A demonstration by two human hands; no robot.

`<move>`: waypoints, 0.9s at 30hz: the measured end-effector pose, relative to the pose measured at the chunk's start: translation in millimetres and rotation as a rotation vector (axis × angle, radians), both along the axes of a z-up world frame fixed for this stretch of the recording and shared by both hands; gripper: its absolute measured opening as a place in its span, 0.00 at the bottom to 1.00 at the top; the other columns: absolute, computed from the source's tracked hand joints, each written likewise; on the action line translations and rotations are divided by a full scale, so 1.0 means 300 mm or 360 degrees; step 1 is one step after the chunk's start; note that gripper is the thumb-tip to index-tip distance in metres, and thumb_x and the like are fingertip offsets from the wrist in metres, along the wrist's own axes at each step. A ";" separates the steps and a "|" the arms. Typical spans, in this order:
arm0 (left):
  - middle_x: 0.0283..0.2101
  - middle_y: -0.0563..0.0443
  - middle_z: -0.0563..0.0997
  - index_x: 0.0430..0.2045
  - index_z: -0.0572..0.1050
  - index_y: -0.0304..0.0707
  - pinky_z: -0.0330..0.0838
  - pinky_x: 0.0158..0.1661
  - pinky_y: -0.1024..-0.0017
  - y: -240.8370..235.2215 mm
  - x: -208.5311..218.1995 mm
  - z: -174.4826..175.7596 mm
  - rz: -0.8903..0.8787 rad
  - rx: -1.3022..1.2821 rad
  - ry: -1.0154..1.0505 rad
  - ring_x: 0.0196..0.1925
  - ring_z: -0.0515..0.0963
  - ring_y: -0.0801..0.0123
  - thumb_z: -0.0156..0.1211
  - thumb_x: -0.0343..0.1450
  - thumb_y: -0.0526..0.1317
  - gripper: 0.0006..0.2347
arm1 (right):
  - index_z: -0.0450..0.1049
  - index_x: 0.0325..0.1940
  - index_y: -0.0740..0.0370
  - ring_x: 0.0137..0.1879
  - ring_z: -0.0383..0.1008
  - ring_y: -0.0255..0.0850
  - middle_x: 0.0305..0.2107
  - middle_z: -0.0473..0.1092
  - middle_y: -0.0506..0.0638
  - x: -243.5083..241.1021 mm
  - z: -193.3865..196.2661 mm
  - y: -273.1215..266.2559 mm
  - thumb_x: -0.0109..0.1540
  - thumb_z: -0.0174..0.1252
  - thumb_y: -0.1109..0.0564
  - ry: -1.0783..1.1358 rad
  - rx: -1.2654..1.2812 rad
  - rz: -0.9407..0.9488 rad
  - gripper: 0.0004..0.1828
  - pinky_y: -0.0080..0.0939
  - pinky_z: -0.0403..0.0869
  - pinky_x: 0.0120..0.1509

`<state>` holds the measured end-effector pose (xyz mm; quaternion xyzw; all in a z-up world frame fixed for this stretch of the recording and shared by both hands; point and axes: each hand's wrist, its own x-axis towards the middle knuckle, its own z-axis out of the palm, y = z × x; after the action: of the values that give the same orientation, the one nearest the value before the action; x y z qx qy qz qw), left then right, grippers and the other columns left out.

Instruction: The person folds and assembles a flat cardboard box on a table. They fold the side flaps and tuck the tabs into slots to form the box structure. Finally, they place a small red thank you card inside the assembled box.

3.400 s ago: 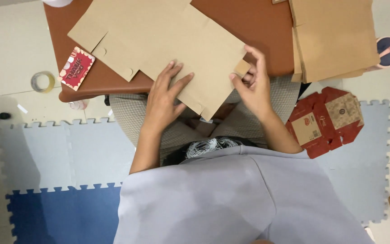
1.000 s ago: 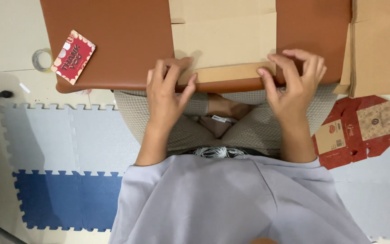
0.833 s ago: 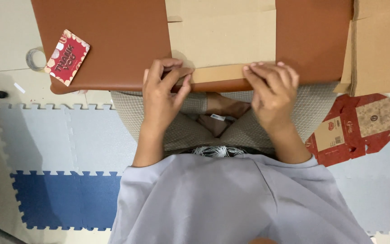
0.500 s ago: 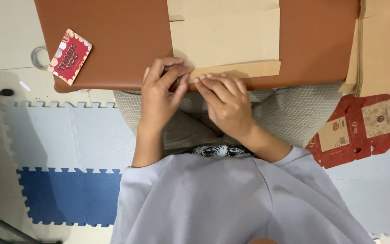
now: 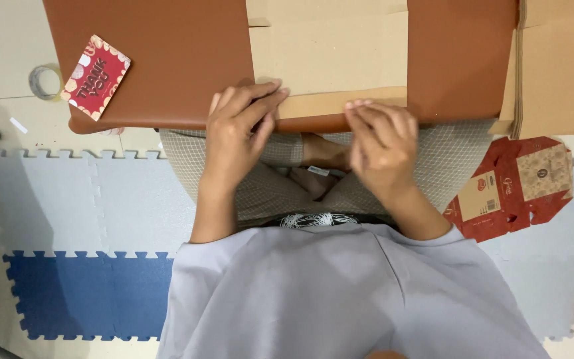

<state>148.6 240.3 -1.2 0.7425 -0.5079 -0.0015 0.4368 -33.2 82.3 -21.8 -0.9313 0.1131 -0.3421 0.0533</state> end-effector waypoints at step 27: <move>0.37 0.52 0.83 0.37 0.81 0.38 0.67 0.43 0.66 0.102 -0.088 -0.002 -0.0291 -0.0352 -0.0219 0.39 0.80 0.64 0.58 0.75 0.34 0.04 | 0.79 0.49 0.65 0.58 0.78 0.51 0.48 0.77 0.55 -0.172 0.112 -0.118 0.66 0.60 0.71 0.0086 0.0577 0.0685 0.10 0.47 0.76 0.58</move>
<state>122.1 271.0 -2.0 0.6388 -0.5991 0.0655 0.4782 -84.7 47.0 11.7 -0.9179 -0.0266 -0.2722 0.2874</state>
